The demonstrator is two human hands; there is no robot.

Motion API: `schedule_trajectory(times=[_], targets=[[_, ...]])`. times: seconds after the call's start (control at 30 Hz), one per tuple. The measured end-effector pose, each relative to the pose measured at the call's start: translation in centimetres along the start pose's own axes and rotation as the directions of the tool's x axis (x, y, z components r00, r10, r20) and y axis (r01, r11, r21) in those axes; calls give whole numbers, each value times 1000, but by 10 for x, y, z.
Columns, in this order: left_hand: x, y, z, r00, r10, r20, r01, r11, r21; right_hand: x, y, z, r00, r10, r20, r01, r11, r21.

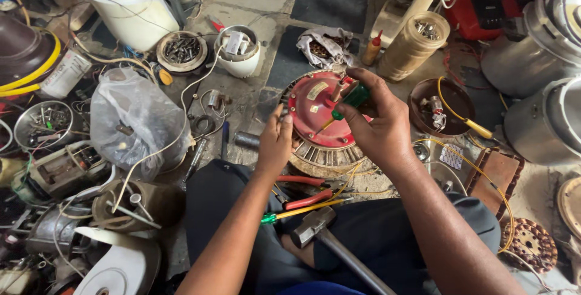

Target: The person sits on the floor and repairs a red electric motor stator. They use a screwdriver to tighten screws on the central hub and a metal pipe to hammer a component into place. The person also uses pliers to adjust wires and a hammer to tap parts.

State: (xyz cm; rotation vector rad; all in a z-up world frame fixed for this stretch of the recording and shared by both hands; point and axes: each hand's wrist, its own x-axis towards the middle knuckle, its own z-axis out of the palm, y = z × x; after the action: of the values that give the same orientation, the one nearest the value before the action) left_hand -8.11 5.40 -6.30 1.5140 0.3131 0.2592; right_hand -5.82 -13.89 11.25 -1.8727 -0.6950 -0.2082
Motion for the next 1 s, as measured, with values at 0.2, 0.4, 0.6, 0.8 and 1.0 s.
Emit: schedule_trajectory(times=[0.2,0.4,0.6,0.8,1.0], targets=[[7,-1,10,994,-66,85,68,997,-25,5,-4,7,993,-47,104,46,999,10],[9,-12,12,993,-95,73,104,987,-121,7,-8,5,988,-50,147,51,999,-3],[10,-12,12,991,-99,86,112,981,-156,6,-4,1,987,-62,152,55,997,50],[8,-5,11,984,-142,104,160,969,-190,6,-4,1,987,-61,149,55,997,45],[8,-2,12,985,-144,97,159,973,-170,5,-6,3,986,-54,158,46,998,51]])
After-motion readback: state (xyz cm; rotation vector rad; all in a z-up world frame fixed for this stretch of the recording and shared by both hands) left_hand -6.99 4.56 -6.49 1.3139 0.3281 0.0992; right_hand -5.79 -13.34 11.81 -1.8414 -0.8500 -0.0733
